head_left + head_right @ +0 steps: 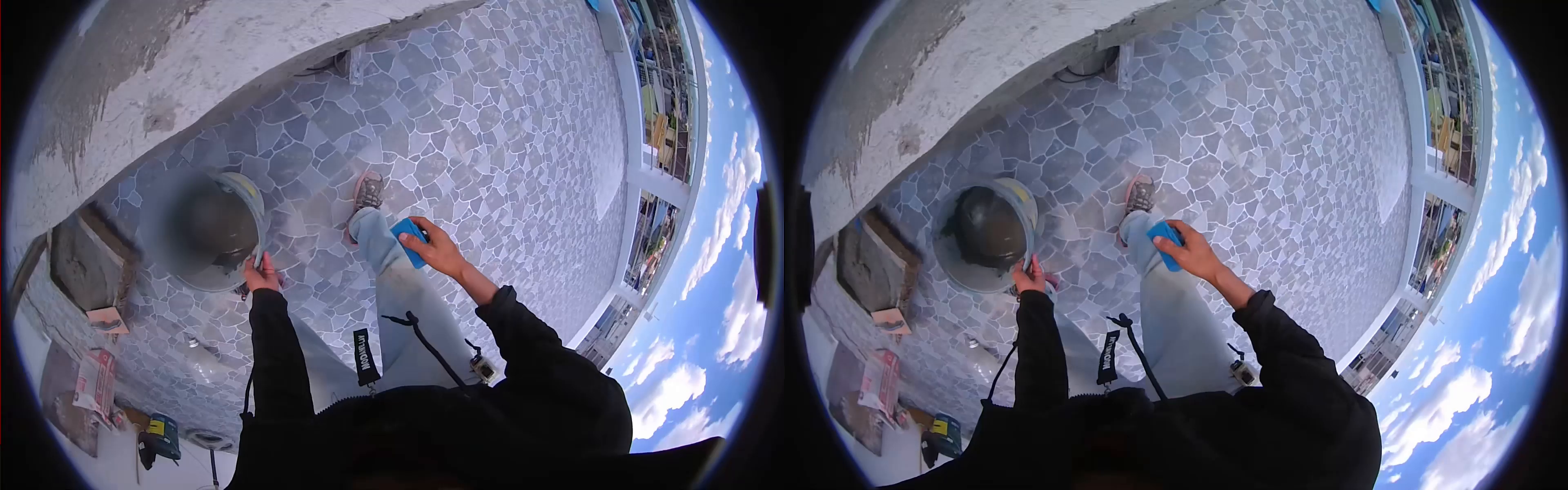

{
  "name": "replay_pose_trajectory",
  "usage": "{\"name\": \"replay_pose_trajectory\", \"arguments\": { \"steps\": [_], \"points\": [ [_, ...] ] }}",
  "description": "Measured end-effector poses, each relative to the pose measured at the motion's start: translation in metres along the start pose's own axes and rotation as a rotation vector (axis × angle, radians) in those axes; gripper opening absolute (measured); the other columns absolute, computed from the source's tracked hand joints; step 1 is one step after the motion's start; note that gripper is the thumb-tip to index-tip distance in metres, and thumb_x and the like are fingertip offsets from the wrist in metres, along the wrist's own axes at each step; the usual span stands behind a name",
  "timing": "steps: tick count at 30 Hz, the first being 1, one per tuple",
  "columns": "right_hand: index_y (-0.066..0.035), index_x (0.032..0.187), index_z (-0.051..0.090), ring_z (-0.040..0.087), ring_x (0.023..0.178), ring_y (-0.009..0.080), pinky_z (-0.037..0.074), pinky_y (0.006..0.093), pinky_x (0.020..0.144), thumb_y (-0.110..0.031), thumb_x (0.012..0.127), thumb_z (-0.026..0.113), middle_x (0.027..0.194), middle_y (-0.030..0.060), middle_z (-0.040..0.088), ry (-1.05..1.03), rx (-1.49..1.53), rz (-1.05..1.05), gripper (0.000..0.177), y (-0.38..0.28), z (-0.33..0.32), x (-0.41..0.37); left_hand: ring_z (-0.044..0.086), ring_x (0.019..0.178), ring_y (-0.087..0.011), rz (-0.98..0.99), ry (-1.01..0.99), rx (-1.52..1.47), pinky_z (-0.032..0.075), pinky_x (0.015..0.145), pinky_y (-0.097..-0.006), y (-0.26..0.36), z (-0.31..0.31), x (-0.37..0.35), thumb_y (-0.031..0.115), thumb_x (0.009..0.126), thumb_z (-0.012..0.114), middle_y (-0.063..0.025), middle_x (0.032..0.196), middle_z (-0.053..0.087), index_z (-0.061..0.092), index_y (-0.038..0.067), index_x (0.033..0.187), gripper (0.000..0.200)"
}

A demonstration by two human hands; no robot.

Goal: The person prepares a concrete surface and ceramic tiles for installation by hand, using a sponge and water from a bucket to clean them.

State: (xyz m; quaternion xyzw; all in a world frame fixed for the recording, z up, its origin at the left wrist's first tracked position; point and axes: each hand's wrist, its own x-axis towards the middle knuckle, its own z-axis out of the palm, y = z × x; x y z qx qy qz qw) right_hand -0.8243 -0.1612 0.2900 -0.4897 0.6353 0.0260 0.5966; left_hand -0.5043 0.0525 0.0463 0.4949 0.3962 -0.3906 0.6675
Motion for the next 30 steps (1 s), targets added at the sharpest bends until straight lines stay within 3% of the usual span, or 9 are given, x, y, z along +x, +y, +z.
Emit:
{"name": "replay_pose_trajectory", "arguments": {
  "steps": [4, 11, 15, 17, 21, 23, 25, 28, 30],
  "points": [
    [-0.002, 0.127, 0.045, 0.055, 0.103, 0.0330, 0.043, 0.0384, 0.088, -0.035, 0.078, 0.065, 0.114, 0.0226, 0.053, 0.104, 0.082, -0.153, 0.061, 0.049, -0.063, 0.036, 0.059, 0.099, -0.0230, -0.140, -0.124, 0.112, 0.054, 0.086, -0.0340, -0.126, 0.050, -0.018, 0.009, 0.085, 0.053, -0.0123, 0.110, 0.057, 0.053, -0.005, 0.107, 0.026],
    [-0.002, 0.127, 0.042, 0.055, 0.102, 0.0369, 0.043, 0.0403, 0.088, -0.037, 0.079, 0.063, 0.115, 0.0251, 0.052, 0.059, 0.164, -0.350, 0.063, 0.033, -0.099, 0.137, 0.060, 0.096, -0.0224, -0.229, -0.184, 0.404, 0.052, 0.087, -0.0359, -0.265, 0.123, -0.074, 0.006, 0.084, 0.054, -0.0115, 0.107, 0.059, 0.054, -0.003, 0.108, 0.025],
    [-0.003, 0.126, 0.043, 0.055, 0.104, 0.0397, 0.044, 0.0418, 0.088, -0.039, 0.083, 0.059, 0.112, 0.0266, 0.054, 0.085, 0.048, -0.372, 0.059, 0.052, -0.090, 0.212, 0.059, 0.097, -0.0204, -0.274, -0.098, 0.494, 0.053, 0.082, -0.0351, -0.332, 0.151, -0.103, 0.006, 0.083, 0.058, -0.0064, 0.107, 0.059, 0.054, 0.005, 0.108, 0.025],
    [-0.005, 0.124, 0.045, 0.053, 0.107, 0.0425, 0.044, 0.0446, 0.089, -0.036, 0.082, 0.060, 0.111, 0.0278, 0.053, 0.096, -0.331, -0.184, 0.054, 0.063, -0.100, 0.251, 0.059, 0.097, -0.0200, -0.299, -0.087, 0.514, 0.053, 0.080, -0.0358, -0.363, 0.165, -0.107, 0.006, 0.083, 0.058, -0.0061, 0.107, 0.059, 0.054, 0.007, 0.107, 0.025],
    [-0.011, 0.122, 0.047, 0.047, 0.110, 0.0389, 0.046, 0.0467, 0.086, -0.030, 0.080, 0.066, 0.112, 0.0208, 0.046, 0.462, -0.531, -0.123, 0.050, 0.116, -0.127, 0.331, 0.059, 0.095, -0.0193, -0.306, -0.132, 0.668, 0.053, 0.075, -0.0363, -0.384, 0.195, -0.117, 0.005, 0.081, 0.060, -0.0055, 0.105, 0.059, 0.053, 0.013, 0.106, 0.028],
    [-0.010, 0.121, 0.048, 0.046, 0.109, 0.0377, 0.044, 0.0456, 0.089, -0.031, 0.081, 0.064, 0.116, 0.0188, 0.042, 0.517, -0.534, -0.033, 0.049, 0.144, -0.133, 0.363, 0.059, 0.095, -0.0204, -0.238, -0.092, 0.798, 0.053, 0.073, -0.0356, -0.378, 0.213, -0.110, 0.005, 0.080, 0.059, -0.0055, 0.104, 0.059, 0.048, 0.014, 0.111, 0.034],
    [-0.010, 0.121, 0.047, 0.044, 0.112, 0.0380, 0.045, 0.0453, 0.088, -0.028, 0.081, 0.064, 0.120, 0.0182, 0.038, 0.533, -0.523, -0.014, 0.048, 0.166, -0.130, 0.385, 0.060, 0.095, -0.0212, -0.229, -0.252, 1.050, 0.052, 0.072, -0.0363, -0.367, 0.229, -0.098, 0.004, 0.080, 0.059, -0.0055, 0.106, 0.058, 0.045, 0.013, 0.114, 0.039],
    [-0.011, 0.117, 0.055, 0.053, 0.101, 0.0345, 0.048, 0.0434, 0.082, -0.021, 0.080, 0.062, 0.105, 0.0182, 0.051, 0.573, -0.683, -0.003, 0.039, 0.205, -0.113, 0.407, 0.056, 0.101, -0.0209, -0.254, -0.402, 1.289, 0.050, 0.077, -0.0375, -0.342, 0.269, -0.087, 0.015, 0.083, 0.063, -0.0065, 0.116, 0.053, 0.041, 0.013, 0.120, 0.043],
    [-0.009, 0.109, 0.062, 0.061, 0.089, 0.0340, 0.050, 0.0403, 0.077, -0.013, 0.080, 0.058, 0.096, 0.0179, 0.060, 0.358, -0.664, -0.091, 0.030, 0.224, -0.113, 0.409, 0.053, 0.107, -0.0218, -0.275, -0.507, 1.427, 0.048, 0.083, -0.0382, -0.326, 0.288, -0.099, 0.027, 0.086, 0.063, -0.0087, 0.126, 0.045, 0.030, 0.015, 0.135, 0.061]
  ]
}}
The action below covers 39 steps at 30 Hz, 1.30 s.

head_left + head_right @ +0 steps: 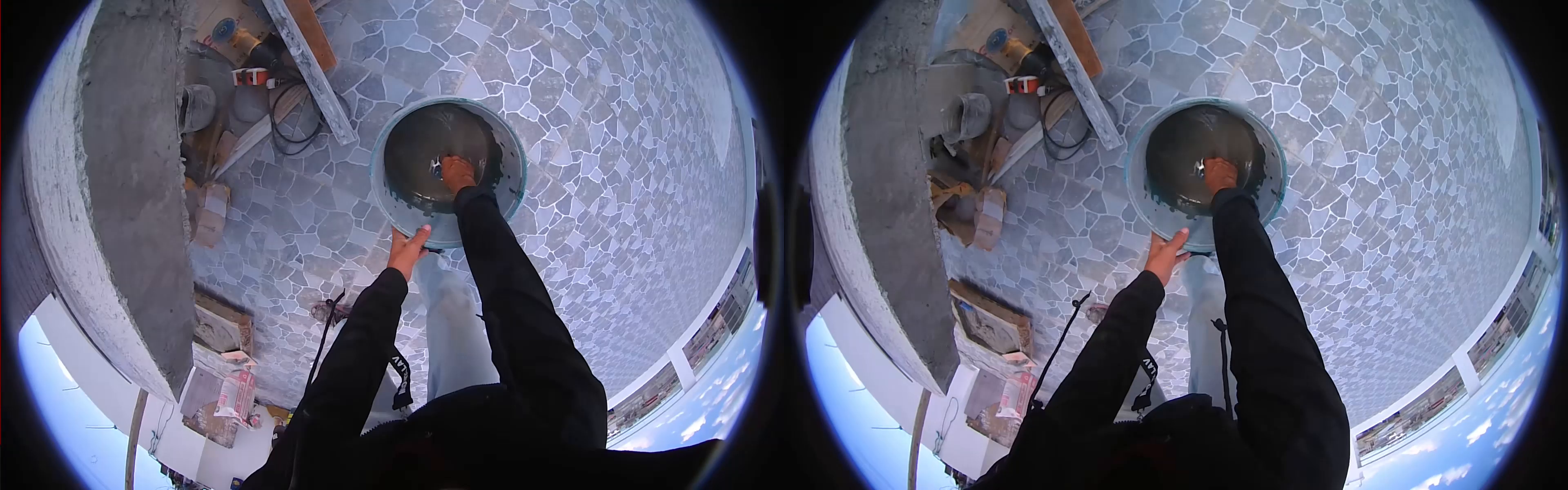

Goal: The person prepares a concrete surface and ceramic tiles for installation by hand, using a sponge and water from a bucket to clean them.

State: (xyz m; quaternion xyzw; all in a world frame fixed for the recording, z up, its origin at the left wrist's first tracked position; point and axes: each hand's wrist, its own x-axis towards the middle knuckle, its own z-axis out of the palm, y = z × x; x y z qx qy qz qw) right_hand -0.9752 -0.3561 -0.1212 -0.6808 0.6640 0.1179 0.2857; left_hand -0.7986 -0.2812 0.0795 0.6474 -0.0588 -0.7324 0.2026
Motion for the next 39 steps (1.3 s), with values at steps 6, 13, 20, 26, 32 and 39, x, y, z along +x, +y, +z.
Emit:
{"name": "replay_pose_trajectory", "arguments": {
  "steps": [6, 13, 20, 26, 32, 39],
  "points": [
    [-0.011, 0.112, 0.058, 0.064, 0.081, 0.0299, 0.053, 0.0384, 0.069, -0.019, 0.075, 0.067, 0.097, 0.0148, 0.065, 0.206, 0.525, 0.277, 0.039, -0.017, -0.091, -0.069, 0.059, 0.095, -0.0190, 0.122, -0.058, 0.128, 0.050, 0.077, -0.0288, 0.034, -0.067, -0.163, 0.019, 0.089, 0.058, -0.0134, 0.116, 0.052, 0.018, 0.014, 0.145, 0.069],
    [-0.012, 0.122, 0.049, 0.058, 0.100, 0.0308, 0.046, 0.0525, 0.085, -0.039, 0.081, 0.060, 0.113, 0.0091, 0.057, 0.042, 2.051, 0.698, 0.050, -0.053, -0.313, -0.191, 0.062, 0.081, -0.0179, -0.004, 0.156, -0.270, 0.052, 0.076, -0.0319, 0.115, -0.220, -0.368, 0.012, 0.090, 0.052, -0.0113, 0.098, 0.059, 0.036, 0.008, 0.134, 0.047],
    [-0.009, 0.123, 0.045, 0.059, 0.096, 0.0365, 0.048, 0.0553, 0.081, -0.046, 0.080, 0.061, 0.112, 0.0152, 0.057, 0.340, 2.243, 0.409, 0.059, -0.086, -0.483, -0.237, 0.062, 0.076, -0.0211, -0.106, 0.248, 0.212, 0.050, 0.067, -0.0342, 0.096, -0.391, -0.429, 0.011, 0.083, 0.052, -0.0119, 0.092, 0.062, 0.044, 0.006, 0.127, 0.044],
    [-0.004, 0.130, 0.036, 0.062, 0.093, 0.0325, 0.053, 0.0437, 0.078, -0.033, 0.078, 0.070, 0.115, 0.0182, 0.053, -0.115, 1.784, 0.067, 0.068, -0.216, -0.625, -0.221, 0.062, 0.079, -0.0203, -0.016, 0.213, 0.116, 0.051, 0.068, -0.0329, 0.063, -0.451, -0.456, 0.012, 0.083, 0.055, -0.0100, 0.090, 0.062, 0.051, 0.003, 0.117, 0.036],
    [-0.003, 0.133, 0.043, 0.055, 0.106, 0.0249, 0.048, 0.0362, 0.083, -0.040, 0.074, 0.072, 0.123, 0.0169, 0.054, -0.528, 0.686, -0.328, 0.075, -0.396, -0.605, -0.151, 0.062, 0.079, -0.0199, 0.074, 0.210, 0.106, 0.051, 0.068, -0.0328, 0.083, -0.459, -0.494, 0.012, 0.083, 0.055, -0.0097, 0.089, 0.062, 0.051, 0.003, 0.116, 0.035],
    [0.004, 0.117, 0.052, 0.058, 0.083, 0.0186, 0.048, 0.0343, 0.069, -0.034, 0.080, 0.067, 0.099, 0.0105, 0.060, 0.157, 1.617, -0.059, 0.055, -0.436, -0.631, -0.058, 0.062, 0.079, -0.0194, 0.145, 0.230, 0.037, 0.051, 0.069, -0.0326, 0.086, -0.416, -0.517, 0.012, 0.083, 0.055, -0.0093, 0.089, 0.062, 0.052, 0.004, 0.115, 0.034]
  ]
}}
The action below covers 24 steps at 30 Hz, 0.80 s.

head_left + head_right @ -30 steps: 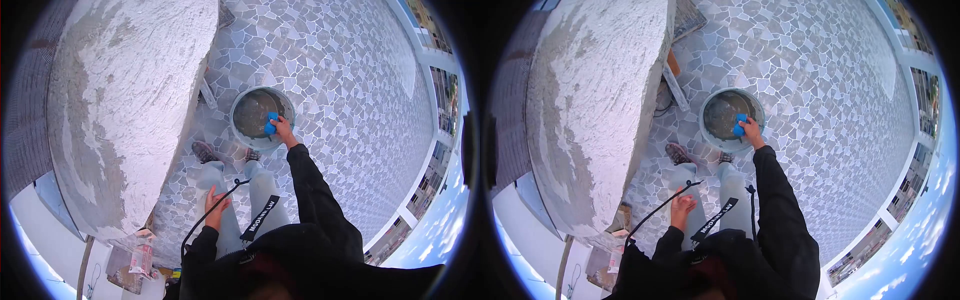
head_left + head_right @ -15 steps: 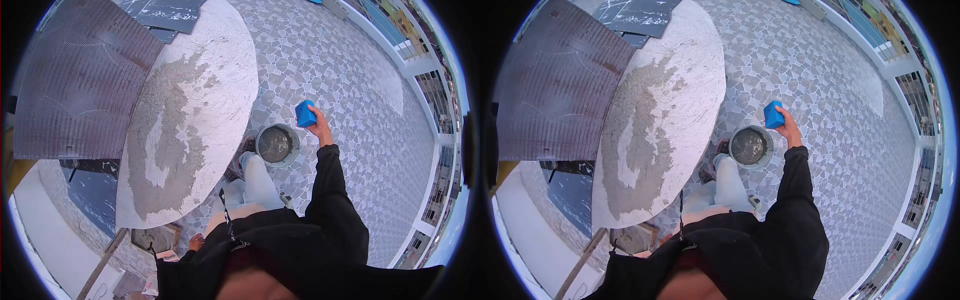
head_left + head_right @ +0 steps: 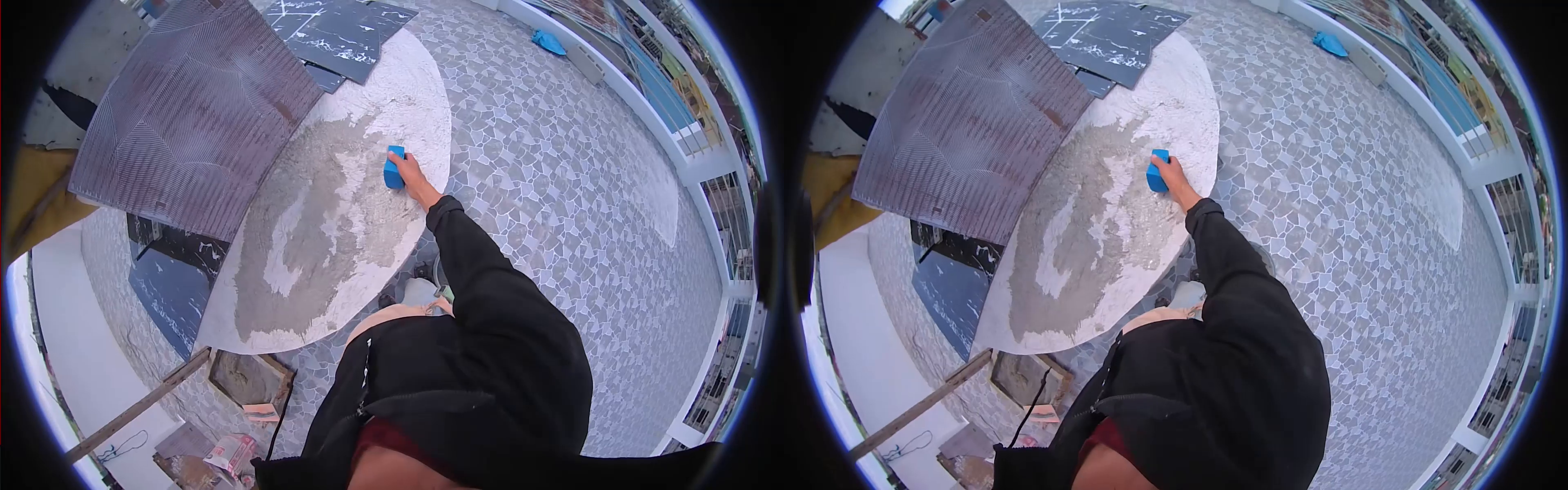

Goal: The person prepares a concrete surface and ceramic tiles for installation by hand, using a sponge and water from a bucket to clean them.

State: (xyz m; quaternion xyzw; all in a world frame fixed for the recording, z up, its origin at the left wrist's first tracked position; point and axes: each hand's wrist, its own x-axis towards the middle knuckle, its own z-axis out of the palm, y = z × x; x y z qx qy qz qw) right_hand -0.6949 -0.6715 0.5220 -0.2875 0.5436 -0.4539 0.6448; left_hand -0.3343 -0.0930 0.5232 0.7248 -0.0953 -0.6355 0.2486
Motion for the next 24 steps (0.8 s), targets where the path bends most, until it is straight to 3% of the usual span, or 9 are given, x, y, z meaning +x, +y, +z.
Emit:
{"name": "replay_pose_trajectory", "arguments": {
  "steps": [1, 6, 8, 10, 12, 16, 20, 22, 24],
  "points": [
    [0.004, 0.117, 0.052, 0.058, 0.083, 0.0186, 0.048, 0.0343, 0.069, -0.034, 0.080, 0.067, 0.099, 0.0105, 0.060, -0.015, -0.009, 0.002, 0.055, -0.015, 0.009, -0.006, 0.062, 0.079, -0.0193, 0.005, 0.001, -0.013, 0.051, 0.069, -0.0326, 0.003, 0.009, -0.002, 0.012, 0.083, 0.055, -0.0092, 0.088, 0.062, 0.052, 0.004, 0.115, 0.034],
    [0.001, 0.112, 0.059, 0.059, 0.094, 0.0264, 0.048, 0.0401, 0.077, -0.037, 0.077, 0.068, 0.114, 0.0149, 0.059, -0.737, -0.807, 0.131, 0.052, -0.043, 0.046, 0.010, 0.062, 0.079, -0.0190, -0.007, -0.016, -0.027, 0.051, 0.069, -0.0325, 0.012, 0.046, -0.008, 0.013, 0.083, 0.055, -0.0090, 0.088, 0.062, 0.052, 0.004, 0.115, 0.033],
    [0.000, 0.108, 0.062, 0.060, 0.098, 0.0294, 0.047, 0.0408, 0.081, -0.036, 0.076, 0.068, 0.115, 0.0162, 0.060, -0.623, -0.888, 0.025, 0.049, -0.021, 0.066, 0.082, 0.062, 0.079, -0.0188, 0.008, -0.008, -0.025, 0.051, 0.069, -0.0324, 0.031, 0.057, -0.009, 0.013, 0.083, 0.055, -0.0089, 0.088, 0.062, 0.052, 0.004, 0.114, 0.033],
    [0.001, 0.112, 0.059, 0.061, 0.093, 0.0281, 0.047, 0.0407, 0.079, -0.036, 0.077, 0.067, 0.106, 0.0162, 0.063, -0.201, -0.715, -0.099, 0.051, -0.029, 0.074, 0.148, 0.062, 0.079, -0.0187, 0.018, 0.007, -0.032, 0.051, 0.069, -0.0324, 0.045, 0.070, -0.014, 0.013, 0.083, 0.055, -0.0088, 0.087, 0.062, 0.052, 0.004, 0.114, 0.032],
    [0.001, 0.095, 0.060, 0.059, 0.081, 0.0190, 0.047, 0.0348, 0.070, -0.036, 0.080, 0.066, 0.090, 0.0106, 0.063, 0.157, -0.222, -0.297, 0.041, -0.032, 0.080, 0.199, 0.062, 0.079, -0.0185, 0.026, 0.021, -0.041, 0.051, 0.069, -0.0323, 0.057, 0.081, -0.019, 0.013, 0.083, 0.055, -0.0087, 0.087, 0.062, 0.052, 0.004, 0.114, 0.032],
    [0.004, 0.107, 0.054, 0.059, 0.084, 0.0186, 0.047, 0.0343, 0.070, -0.039, 0.077, 0.066, 0.094, 0.0119, 0.059, -0.110, -0.178, -0.183, 0.054, -0.082, 0.064, 0.167, 0.062, 0.079, -0.0182, 0.020, 0.022, -0.055, 0.051, 0.070, -0.0323, 0.056, 0.086, -0.030, 0.013, 0.083, 0.056, -0.0085, 0.087, 0.061, 0.053, 0.004, 0.113, 0.031],
    [0.001, 0.109, 0.059, 0.059, 0.091, 0.0242, 0.046, 0.0378, 0.079, -0.038, 0.073, 0.068, 0.103, 0.0151, 0.061, -0.703, -0.969, -0.097, 0.054, -0.053, 0.056, 0.109, 0.062, 0.079, -0.0180, 0.041, 0.013, -0.150, 0.051, 0.070, -0.0322, 0.033, 0.121, -0.030, 0.013, 0.083, 0.056, -0.0083, 0.086, 0.061, 0.053, 0.005, 0.113, 0.031],
    [-0.001, 0.112, 0.060, 0.059, 0.098, 0.0312, 0.045, 0.0417, 0.081, -0.038, 0.073, 0.067, 0.114, 0.0191, 0.059, -1.012, -1.262, -0.297, 0.054, -0.038, 0.051, 0.085, 0.062, 0.079, -0.0178, 0.048, 0.023, -0.204, 0.051, 0.070, -0.0321, 0.015, 0.138, -0.037, 0.013, 0.083, 0.056, -0.0082, 0.086, 0.061, 0.053, 0.005, 0.112, 0.030],
    [0.004, 0.104, 0.060, 0.061, 0.094, 0.0372, 0.046, 0.0446, 0.076, -0.037, 0.078, 0.059, 0.104, 0.0274, 0.061, -0.890, -1.278, -0.361, 0.049, -0.037, 0.045, 0.098, 0.062, 0.079, -0.0177, 0.054, 0.010, -0.228, 0.051, 0.070, -0.0321, 0.008, 0.150, -0.039, 0.013, 0.083, 0.056, -0.0081, 0.086, 0.061, 0.053, 0.005, 0.112, 0.030]
  ]
}}
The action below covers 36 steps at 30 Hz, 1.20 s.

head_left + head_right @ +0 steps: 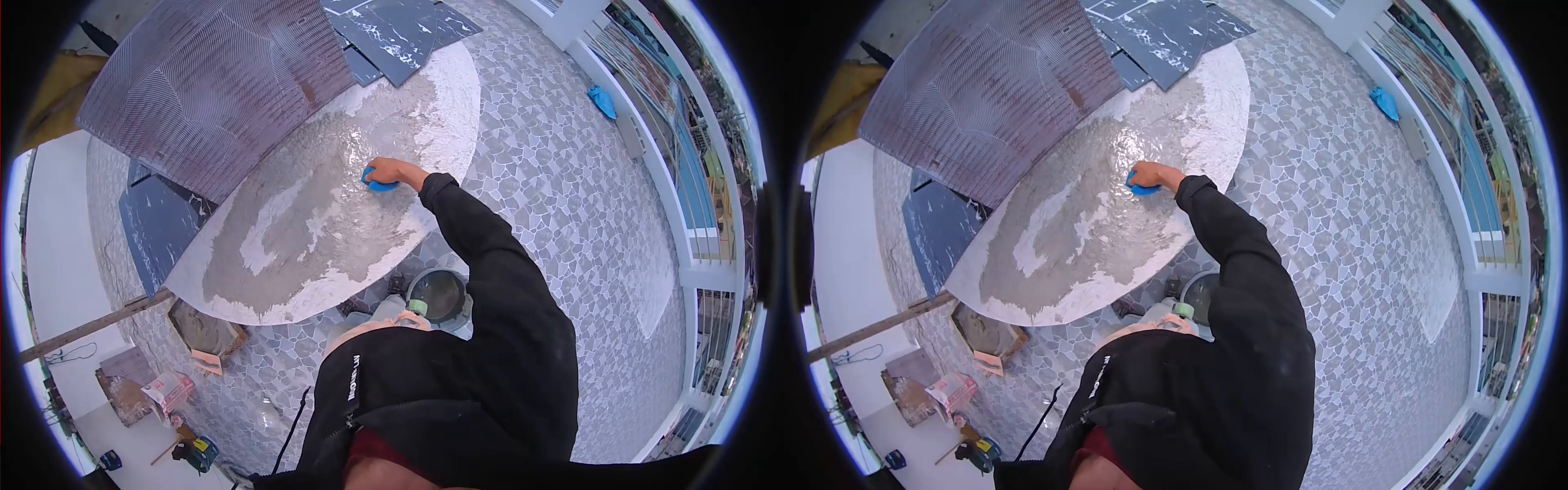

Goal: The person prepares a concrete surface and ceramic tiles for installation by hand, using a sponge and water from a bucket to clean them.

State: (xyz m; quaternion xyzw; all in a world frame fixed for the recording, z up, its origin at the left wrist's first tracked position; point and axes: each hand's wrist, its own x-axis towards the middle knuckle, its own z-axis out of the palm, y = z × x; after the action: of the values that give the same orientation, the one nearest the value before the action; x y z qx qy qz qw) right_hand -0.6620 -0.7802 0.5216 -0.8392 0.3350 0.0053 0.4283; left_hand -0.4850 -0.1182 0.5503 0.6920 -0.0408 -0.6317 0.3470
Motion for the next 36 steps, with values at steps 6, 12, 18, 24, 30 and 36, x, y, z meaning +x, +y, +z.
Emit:
{"name": "replay_pose_trajectory", "arguments": {
  "steps": [6, 12, 18, 24, 30, 36],
  "points": [
    [0.011, 0.100, 0.054, 0.062, 0.090, 0.0348, 0.047, 0.0407, 0.074, -0.037, 0.084, 0.055, 0.093, 0.0264, 0.062, 0.940, 0.446, 0.374, 0.051, 0.101, -0.061, 0.018, 0.062, 0.079, -0.0172, -0.023, -0.046, -0.017, 0.051, 0.071, -0.0320, -0.008, 0.013, -0.026, 0.013, 0.083, 0.056, -0.0078, 0.085, 0.061, 0.053, 0.005, 0.111, 0.029],
    [0.007, 0.106, 0.058, 0.059, 0.100, 0.0410, 0.048, 0.0436, 0.082, -0.029, 0.075, 0.053, 0.110, 0.0305, 0.058, 0.158, -0.194, 0.335, 0.048, 0.077, -0.063, -0.058, 0.062, 0.079, -0.0168, -0.107, -0.075, -0.126, 0.051, 0.071, -0.0318, -0.073, 0.033, -0.069, 0.013, 0.084, 0.056, -0.0075, 0.085, 0.061, 0.054, 0.005, 0.110, 0.028],
    [0.003, 0.090, 0.062, 0.063, 0.081, 0.0411, 0.050, 0.0461, 0.070, -0.026, 0.083, 0.050, 0.088, 0.0274, 0.063, -0.286, -0.650, -0.063, 0.032, 0.017, -0.005, -0.094, 0.062, 0.079, -0.0164, -0.179, 0.018, -0.283, 0.051, 0.072, -0.0317, -0.127, 0.044, -0.158, 0.014, 0.084, 0.056, -0.0072, 0.084, 0.061, 0.054, 0.006, 0.110, 0.027],
    [0.003, 0.088, 0.063, 0.060, 0.088, 0.0460, 0.048, 0.0493, 0.079, -0.031, 0.087, 0.044, 0.095, 0.0294, 0.061, -0.413, -0.536, -0.151, 0.039, -0.112, 0.118, -0.100, 0.062, 0.079, -0.0159, -0.156, 0.007, -0.399, 0.051, 0.072, -0.0316, -0.135, 0.045, -0.171, 0.014, 0.084, 0.057, -0.0069, 0.083, 0.061, 0.055, 0.006, 0.109, 0.026],
    [0.000, 0.087, 0.066, 0.062, 0.087, 0.0418, 0.050, 0.0473, 0.075, -0.021, 0.081, 0.046, 0.091, 0.0251, 0.064, -0.462, -0.631, -0.637, 0.029, -0.240, 0.266, -0.033, 0.062, 0.079, -0.0155, -0.074, 0.065, -0.586, 0.051, 0.073, -0.0314, -0.150, 0.018, -0.189, 0.014, 0.084, 0.057, -0.0066, 0.083, 0.061, 0.055, 0.006, 0.108, 0.025],
    [0.004, 0.098, 0.058, 0.059, 0.090, 0.0432, 0.047, 0.0444, 0.076, -0.043, 0.085, 0.047, 0.098, 0.0293, 0.060, -0.198, -0.163, -0.366, 0.051, -0.355, 0.320, 0.027, 0.062, 0.079, -0.0151, -0.008, 0.122, -0.913, 0.051, 0.073, -0.0313, -0.199, 0.004, -0.214, 0.014, 0.084, 0.057, -0.0063, 0.082, 0.061, 0.055, 0.007, 0.107, 0.025]
  ]
}}
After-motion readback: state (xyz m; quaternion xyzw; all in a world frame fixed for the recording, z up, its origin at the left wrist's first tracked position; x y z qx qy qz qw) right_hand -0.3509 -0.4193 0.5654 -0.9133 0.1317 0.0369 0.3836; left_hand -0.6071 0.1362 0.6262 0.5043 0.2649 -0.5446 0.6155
